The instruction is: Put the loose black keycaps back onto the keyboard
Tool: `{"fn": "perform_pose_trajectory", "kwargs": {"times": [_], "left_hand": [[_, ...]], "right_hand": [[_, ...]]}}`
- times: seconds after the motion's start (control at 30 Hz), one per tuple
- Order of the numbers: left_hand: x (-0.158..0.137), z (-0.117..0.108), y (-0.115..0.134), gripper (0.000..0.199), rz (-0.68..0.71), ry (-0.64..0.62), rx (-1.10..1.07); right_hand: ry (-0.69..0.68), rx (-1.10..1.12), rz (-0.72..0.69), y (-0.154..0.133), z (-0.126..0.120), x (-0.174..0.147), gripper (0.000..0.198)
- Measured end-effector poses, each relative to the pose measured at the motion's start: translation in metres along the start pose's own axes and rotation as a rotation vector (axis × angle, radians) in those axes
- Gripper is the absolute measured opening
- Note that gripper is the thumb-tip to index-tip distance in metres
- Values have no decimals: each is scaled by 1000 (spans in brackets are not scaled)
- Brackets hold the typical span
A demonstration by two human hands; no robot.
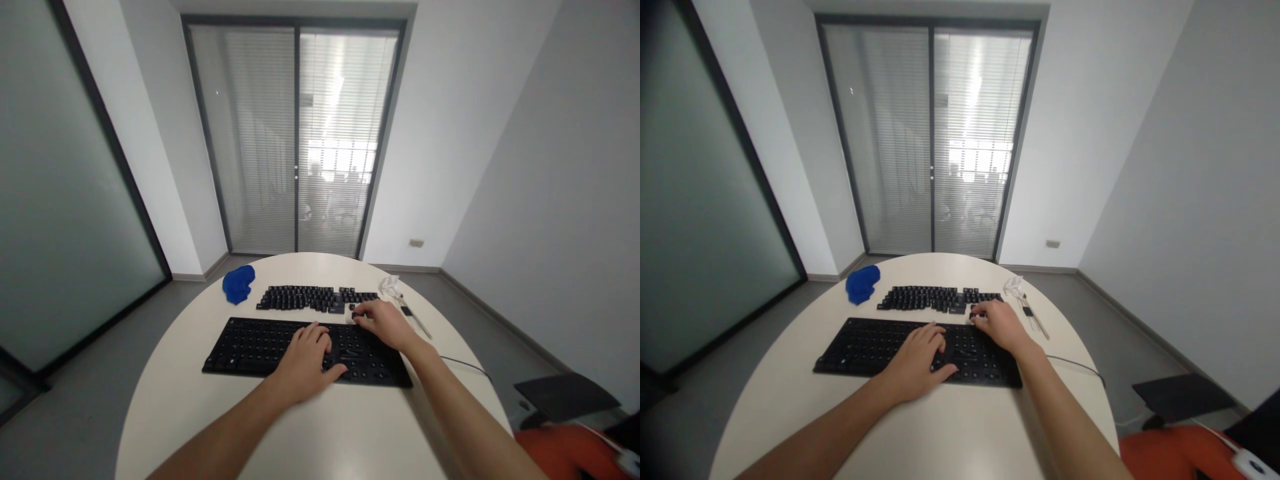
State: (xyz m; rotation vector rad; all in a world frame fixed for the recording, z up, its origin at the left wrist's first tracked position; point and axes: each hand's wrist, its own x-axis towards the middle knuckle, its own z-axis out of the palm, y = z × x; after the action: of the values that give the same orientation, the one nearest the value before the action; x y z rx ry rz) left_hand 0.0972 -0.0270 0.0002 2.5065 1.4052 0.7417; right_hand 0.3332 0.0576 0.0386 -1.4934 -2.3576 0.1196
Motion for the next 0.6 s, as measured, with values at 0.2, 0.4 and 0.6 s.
{"fn": "perform_pose_trajectory", "kwargs": {"times": [0.2,0.4,0.6], "left_hand": [[0,0,3,27,12,9,23],[-1,1,3,26,15,13,24],[-1,1,2,25,22,19,32]], "right_hand": [[-69,318,-111,-18,-11,-43,23],[-236,480,-123,-19,2,-62,22],[-244,500,-133,-17,2,-62,20]]}}
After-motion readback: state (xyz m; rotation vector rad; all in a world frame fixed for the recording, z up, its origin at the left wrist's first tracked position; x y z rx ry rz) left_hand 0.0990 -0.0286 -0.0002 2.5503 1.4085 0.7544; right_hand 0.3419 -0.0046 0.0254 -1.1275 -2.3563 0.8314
